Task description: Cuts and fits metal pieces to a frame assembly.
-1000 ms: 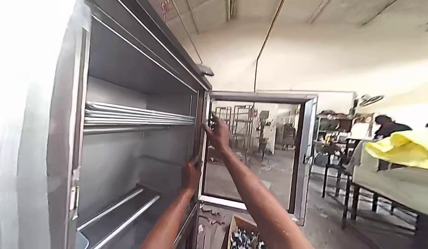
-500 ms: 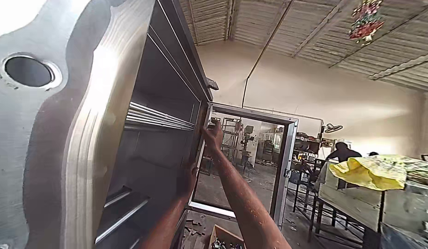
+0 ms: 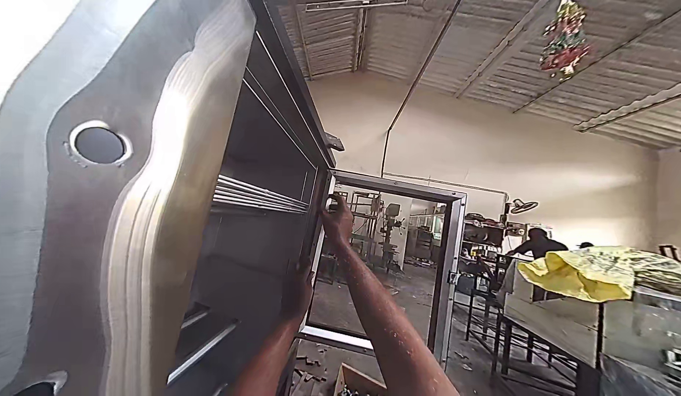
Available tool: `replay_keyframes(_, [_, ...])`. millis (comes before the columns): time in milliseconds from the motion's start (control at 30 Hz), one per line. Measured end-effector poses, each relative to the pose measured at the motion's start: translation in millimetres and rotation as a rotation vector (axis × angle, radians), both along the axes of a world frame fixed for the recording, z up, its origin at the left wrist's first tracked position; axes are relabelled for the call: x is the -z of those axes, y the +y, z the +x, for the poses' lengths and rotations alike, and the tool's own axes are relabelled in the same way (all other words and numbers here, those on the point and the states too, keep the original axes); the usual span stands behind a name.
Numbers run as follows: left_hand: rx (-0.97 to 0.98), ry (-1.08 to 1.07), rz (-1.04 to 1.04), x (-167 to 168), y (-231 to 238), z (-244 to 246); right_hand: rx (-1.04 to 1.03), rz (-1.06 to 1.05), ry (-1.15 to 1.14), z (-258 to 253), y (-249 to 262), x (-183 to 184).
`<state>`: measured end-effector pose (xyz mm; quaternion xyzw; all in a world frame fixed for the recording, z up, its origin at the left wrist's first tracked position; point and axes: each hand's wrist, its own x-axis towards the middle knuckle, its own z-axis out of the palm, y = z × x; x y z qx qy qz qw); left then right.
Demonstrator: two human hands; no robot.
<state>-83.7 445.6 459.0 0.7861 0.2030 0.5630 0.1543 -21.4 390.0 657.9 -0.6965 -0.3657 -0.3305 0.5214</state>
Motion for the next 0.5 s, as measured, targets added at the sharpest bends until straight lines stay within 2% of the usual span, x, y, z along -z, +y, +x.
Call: replay_keyframes(500, [0.072, -0.113, -0.003, 3.8, 11.5, 0.1, 0.035, -0.079, -0.065, 2.2, 0.8, -2.6])
